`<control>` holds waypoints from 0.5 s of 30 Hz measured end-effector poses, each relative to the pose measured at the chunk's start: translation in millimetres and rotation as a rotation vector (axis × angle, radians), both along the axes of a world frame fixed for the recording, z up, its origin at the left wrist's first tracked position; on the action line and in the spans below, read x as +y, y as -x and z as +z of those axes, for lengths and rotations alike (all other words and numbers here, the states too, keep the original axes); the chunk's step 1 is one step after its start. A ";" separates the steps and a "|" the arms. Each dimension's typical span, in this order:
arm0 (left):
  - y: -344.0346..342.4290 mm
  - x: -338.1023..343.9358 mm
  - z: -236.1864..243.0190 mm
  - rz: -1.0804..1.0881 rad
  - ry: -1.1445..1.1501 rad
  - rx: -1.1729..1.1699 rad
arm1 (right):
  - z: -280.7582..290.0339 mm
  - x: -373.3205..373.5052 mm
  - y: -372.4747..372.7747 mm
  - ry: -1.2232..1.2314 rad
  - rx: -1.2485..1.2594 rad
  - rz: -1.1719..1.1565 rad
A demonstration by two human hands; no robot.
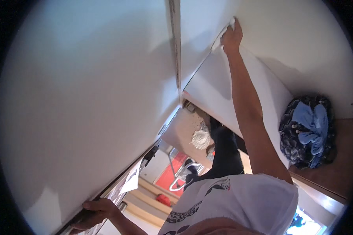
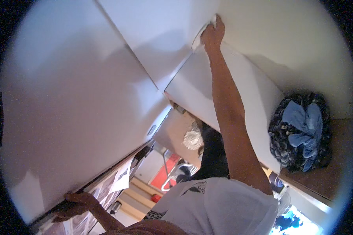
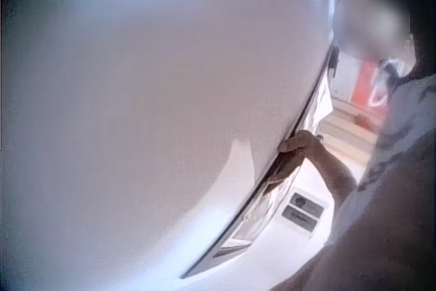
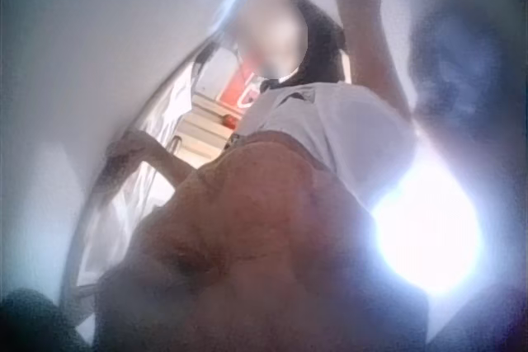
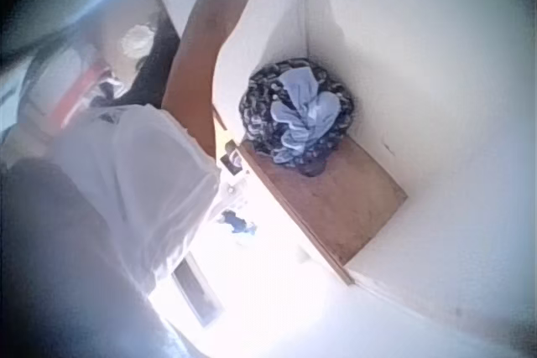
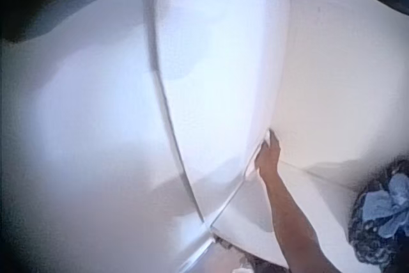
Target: The person walks through a renovation site, climbs a stepladder, and installs white cabinet panels into an overhead cabinet frame. They use a hammer to tap the panels into place and adjust their fit.
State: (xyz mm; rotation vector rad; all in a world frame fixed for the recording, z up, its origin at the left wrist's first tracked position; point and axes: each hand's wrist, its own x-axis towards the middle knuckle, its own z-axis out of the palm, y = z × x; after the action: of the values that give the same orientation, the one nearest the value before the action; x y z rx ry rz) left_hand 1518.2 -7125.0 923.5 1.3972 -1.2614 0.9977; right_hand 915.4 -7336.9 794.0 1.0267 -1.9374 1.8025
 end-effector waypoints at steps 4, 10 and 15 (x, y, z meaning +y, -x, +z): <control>-6.9 -4.7 0.2 0.027 0.034 -0.084 | 11.7 -2.9 -5.7 0.119 -0.061 0.092; -12.6 7.8 3.4 0.057 -0.087 -0.193 | 5.5 -23.2 -5.9 0.146 -0.344 0.088; 3.2 1.9 11.4 -0.079 -0.094 -0.192 | -9.5 -11.4 -54.2 0.209 -0.806 0.155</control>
State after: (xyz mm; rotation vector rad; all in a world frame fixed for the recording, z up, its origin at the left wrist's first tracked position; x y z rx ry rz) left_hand 1515.0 -7123.1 934.9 1.3357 -1.5099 1.0487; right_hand 969.6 -7348.2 784.5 0.3994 -2.0135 2.7318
